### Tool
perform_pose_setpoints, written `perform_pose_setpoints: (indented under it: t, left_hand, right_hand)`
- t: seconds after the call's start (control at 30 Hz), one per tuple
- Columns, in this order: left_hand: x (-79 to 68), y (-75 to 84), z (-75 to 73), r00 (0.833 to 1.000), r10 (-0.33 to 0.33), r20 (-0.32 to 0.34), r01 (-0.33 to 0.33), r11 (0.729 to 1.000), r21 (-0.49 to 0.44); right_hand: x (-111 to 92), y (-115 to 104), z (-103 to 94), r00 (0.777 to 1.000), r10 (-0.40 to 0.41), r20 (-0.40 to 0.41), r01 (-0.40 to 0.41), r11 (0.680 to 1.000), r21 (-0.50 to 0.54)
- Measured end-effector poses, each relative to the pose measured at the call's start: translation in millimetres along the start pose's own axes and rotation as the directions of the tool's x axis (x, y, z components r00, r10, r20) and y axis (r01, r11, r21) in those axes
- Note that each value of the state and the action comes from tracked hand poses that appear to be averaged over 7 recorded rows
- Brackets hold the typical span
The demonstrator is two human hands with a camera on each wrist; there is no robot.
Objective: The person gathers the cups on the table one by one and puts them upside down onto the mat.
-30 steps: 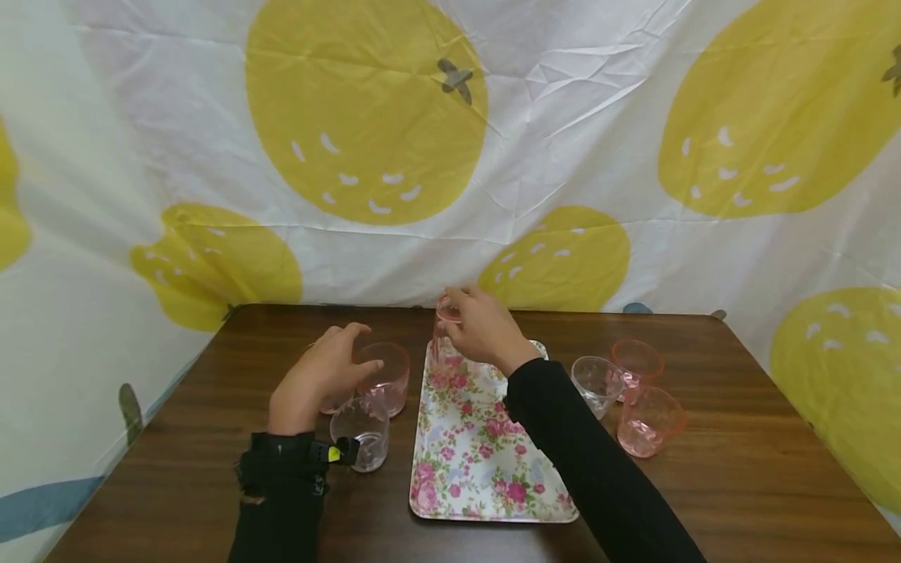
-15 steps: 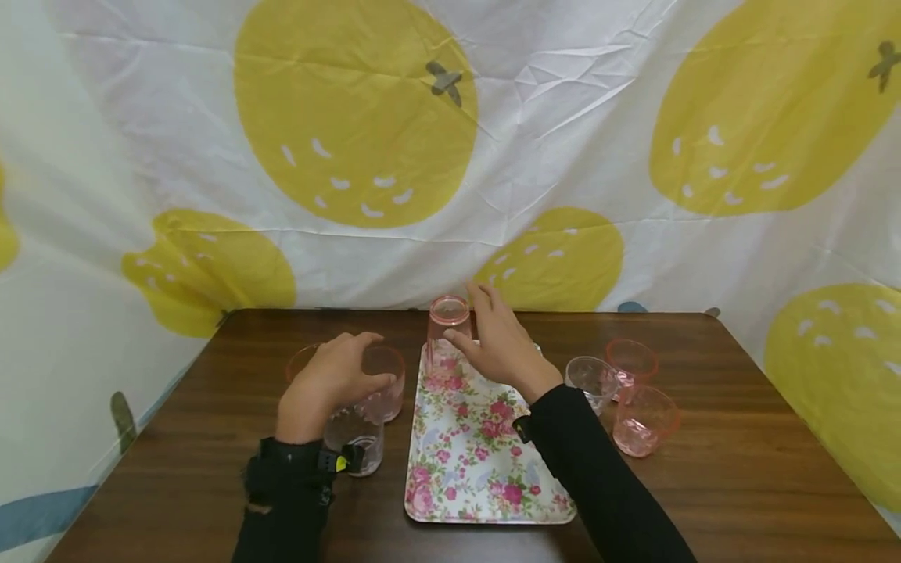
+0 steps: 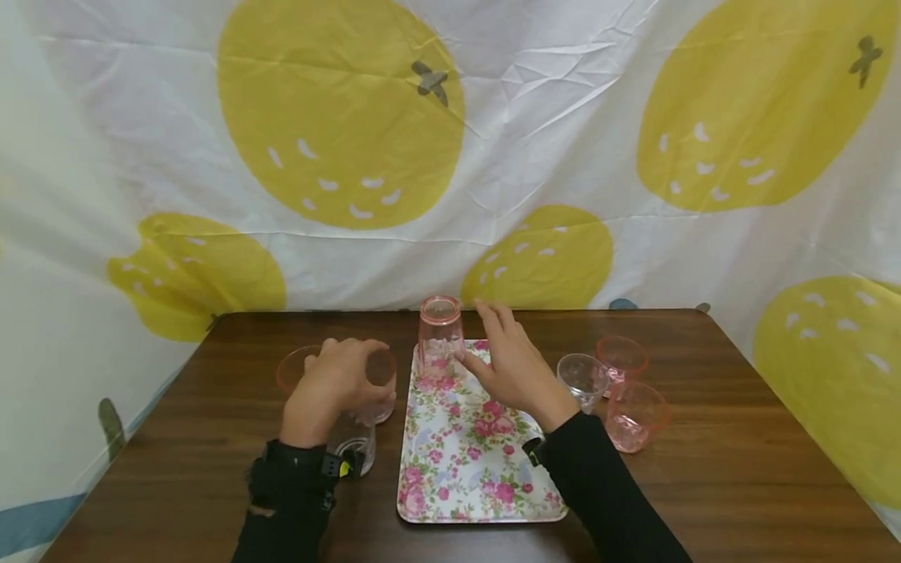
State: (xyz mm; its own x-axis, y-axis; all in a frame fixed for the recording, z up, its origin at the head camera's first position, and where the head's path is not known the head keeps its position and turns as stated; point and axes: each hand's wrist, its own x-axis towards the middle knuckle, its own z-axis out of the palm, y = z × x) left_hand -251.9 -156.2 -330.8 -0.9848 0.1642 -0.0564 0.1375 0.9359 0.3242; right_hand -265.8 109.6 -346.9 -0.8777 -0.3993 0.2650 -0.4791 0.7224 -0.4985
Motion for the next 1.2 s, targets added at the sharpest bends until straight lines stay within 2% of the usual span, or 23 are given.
perform_pose_setpoints:
  t: [0.1, 0.43, 0.67, 0.93, 1.2]
  left_hand:
    - [1.5, -2.1, 1.0, 1.0, 0.007, -0.005, -0.007, 1.0, 0.007]
    - [-0.1, -8.0, 0.7, 0.995, 0.052, -0.082, -0.053, 0.999, -0.01]
    - [-2.7, -7.4, -3.3, 0.985, 0.136, -0.106, -0.141, 0.989, -0.038]
    - [-13.5, 0.2, -11.7, 0.989, 0.096, -0.116, -0.103, 0.993, -0.057]
    - [-22.4, 0.3, -20.6, 0.971, 0.14, -0.196, -0.167, 0.977, -0.129]
  right_hand:
    - [0, -1, 1.3, 1.0, 0.009, 0.004, -0.009, 1.0, -0.001]
    - [2, -1, 5.2, 0.999, 0.03, 0.021, -0.03, 0.999, -0.014]
    - [2, 1, 4.8, 0.999, 0.027, 0.028, -0.027, 1.0, -0.011]
    - [2, 0, 4.4, 0.999, 0.027, 0.028, -0.026, 1.0, -0.016]
    - [1, -2, 3.3, 1.0, 0.009, 0.025, -0.009, 1.0, -0.003]
